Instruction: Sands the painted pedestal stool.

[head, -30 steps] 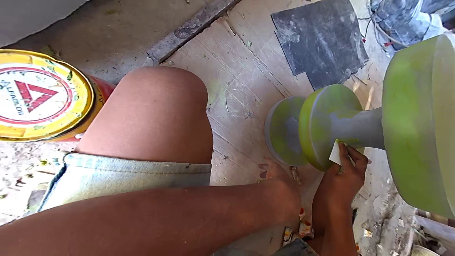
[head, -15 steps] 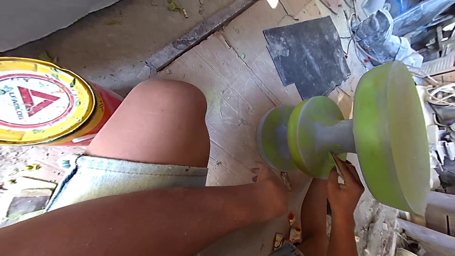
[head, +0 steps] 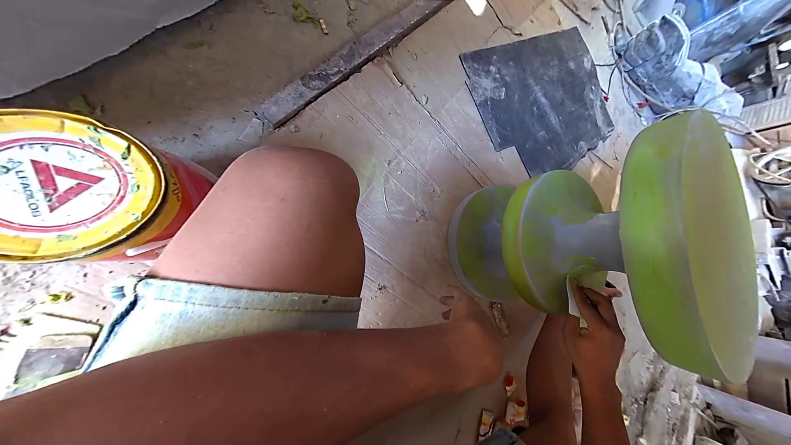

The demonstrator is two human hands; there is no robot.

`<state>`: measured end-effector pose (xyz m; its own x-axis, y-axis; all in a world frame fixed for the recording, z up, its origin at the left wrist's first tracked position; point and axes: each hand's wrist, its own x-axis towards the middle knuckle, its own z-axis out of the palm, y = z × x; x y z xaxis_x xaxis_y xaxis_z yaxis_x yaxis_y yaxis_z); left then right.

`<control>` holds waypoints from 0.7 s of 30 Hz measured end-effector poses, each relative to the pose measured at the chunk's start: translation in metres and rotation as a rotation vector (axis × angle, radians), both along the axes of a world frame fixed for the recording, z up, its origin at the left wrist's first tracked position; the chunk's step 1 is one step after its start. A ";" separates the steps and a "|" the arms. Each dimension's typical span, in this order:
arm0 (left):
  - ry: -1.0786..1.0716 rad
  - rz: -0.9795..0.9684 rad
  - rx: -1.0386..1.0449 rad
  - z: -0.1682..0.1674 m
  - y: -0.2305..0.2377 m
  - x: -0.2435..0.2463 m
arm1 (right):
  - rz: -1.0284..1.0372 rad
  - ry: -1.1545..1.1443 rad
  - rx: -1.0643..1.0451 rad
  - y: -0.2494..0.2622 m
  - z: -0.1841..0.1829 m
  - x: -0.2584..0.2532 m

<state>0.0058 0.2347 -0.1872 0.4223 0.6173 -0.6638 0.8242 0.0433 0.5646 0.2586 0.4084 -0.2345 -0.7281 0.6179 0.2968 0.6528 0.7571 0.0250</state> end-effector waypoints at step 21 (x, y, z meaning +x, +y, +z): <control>0.006 -0.054 0.011 -0.011 -0.004 0.010 | 0.047 0.008 -0.169 0.005 0.008 -0.009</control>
<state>0.0156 0.2304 -0.1984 0.4512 0.6010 -0.6597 0.8288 -0.0079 0.5596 0.2500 0.4129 -0.2261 -0.7555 0.6246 0.1975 0.6159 0.7800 -0.1106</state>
